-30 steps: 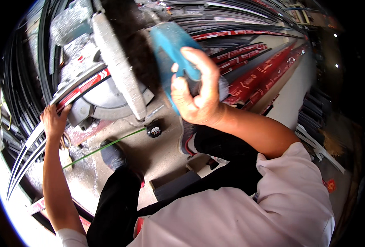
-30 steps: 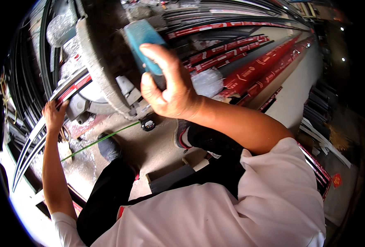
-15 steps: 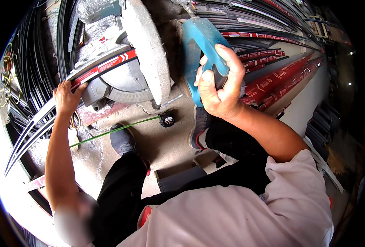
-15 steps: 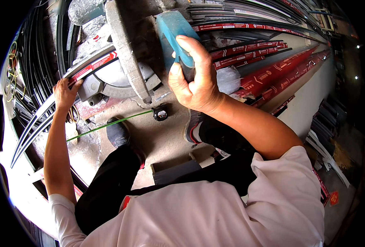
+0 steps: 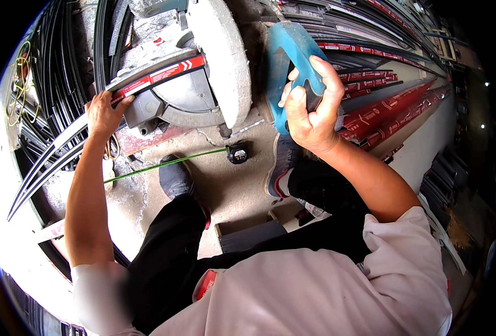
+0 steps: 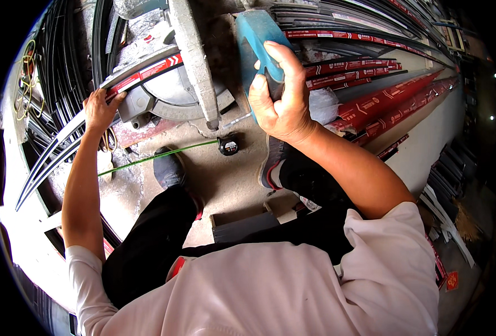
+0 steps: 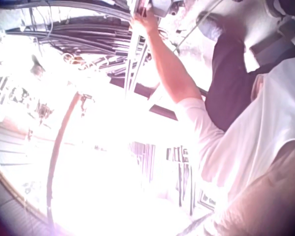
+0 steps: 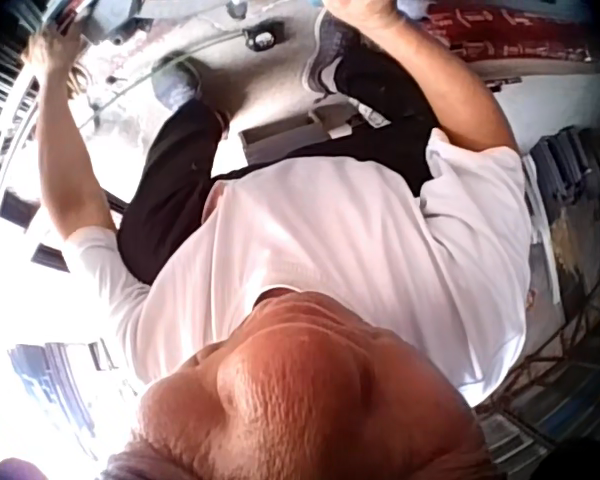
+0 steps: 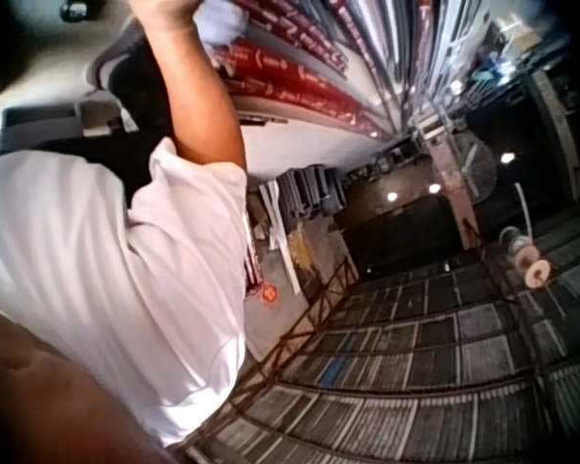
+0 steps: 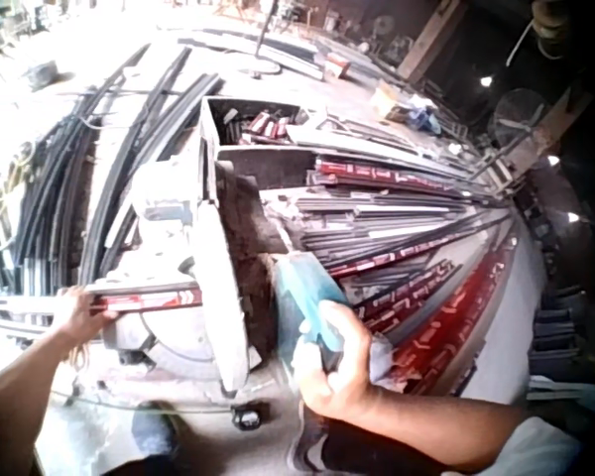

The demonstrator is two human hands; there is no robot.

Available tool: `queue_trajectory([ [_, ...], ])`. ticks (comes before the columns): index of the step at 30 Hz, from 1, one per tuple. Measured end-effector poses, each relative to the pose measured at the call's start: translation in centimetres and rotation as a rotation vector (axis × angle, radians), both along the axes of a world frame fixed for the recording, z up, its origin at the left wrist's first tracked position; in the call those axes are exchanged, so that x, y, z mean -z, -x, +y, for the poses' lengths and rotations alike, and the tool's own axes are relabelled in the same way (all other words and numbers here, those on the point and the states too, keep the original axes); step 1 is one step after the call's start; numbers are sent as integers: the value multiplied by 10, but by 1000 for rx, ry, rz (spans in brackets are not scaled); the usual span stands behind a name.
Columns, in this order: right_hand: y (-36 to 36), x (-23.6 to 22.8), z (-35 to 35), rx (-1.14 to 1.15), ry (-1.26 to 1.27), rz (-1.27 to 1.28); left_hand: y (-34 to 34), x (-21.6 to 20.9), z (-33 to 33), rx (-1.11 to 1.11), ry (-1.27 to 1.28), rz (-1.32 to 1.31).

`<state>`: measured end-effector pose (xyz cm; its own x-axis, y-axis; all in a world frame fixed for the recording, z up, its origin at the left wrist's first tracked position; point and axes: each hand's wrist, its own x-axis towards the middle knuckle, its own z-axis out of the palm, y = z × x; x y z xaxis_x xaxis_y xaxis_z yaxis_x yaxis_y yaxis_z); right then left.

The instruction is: The person measures and cuts long red and black window frame profiles using a miter saw. They use a tape measure to mark lengths, position the profiles on the saw, and cut them to size. The cut pieces are then placed into a larger frame assembly on the floor.

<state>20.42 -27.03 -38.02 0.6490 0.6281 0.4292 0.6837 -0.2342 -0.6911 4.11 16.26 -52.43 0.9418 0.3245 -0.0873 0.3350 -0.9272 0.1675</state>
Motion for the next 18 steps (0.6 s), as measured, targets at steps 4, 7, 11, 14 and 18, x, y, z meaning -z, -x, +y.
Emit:
queue_trajectory([
  [4, 1, 3, -1, 0, -14, 21, -1, -2, -1, -5, 12, 4],
  [7, 3, 9, -2, 15, -32, 30, -2, -10, -5, -23, 4, 53],
  [11, 9, 16, -3, 64, -111, 65, -1, -10, -5, -28, 8, 59],
  [14, 11, 20, -5, 83, -103, 68, -4, -14, -7, -50, -8, 122],
  [18, 15, 35, -12, 98, -92, 30, -4, -11, -4, -44, 4, 117],
])
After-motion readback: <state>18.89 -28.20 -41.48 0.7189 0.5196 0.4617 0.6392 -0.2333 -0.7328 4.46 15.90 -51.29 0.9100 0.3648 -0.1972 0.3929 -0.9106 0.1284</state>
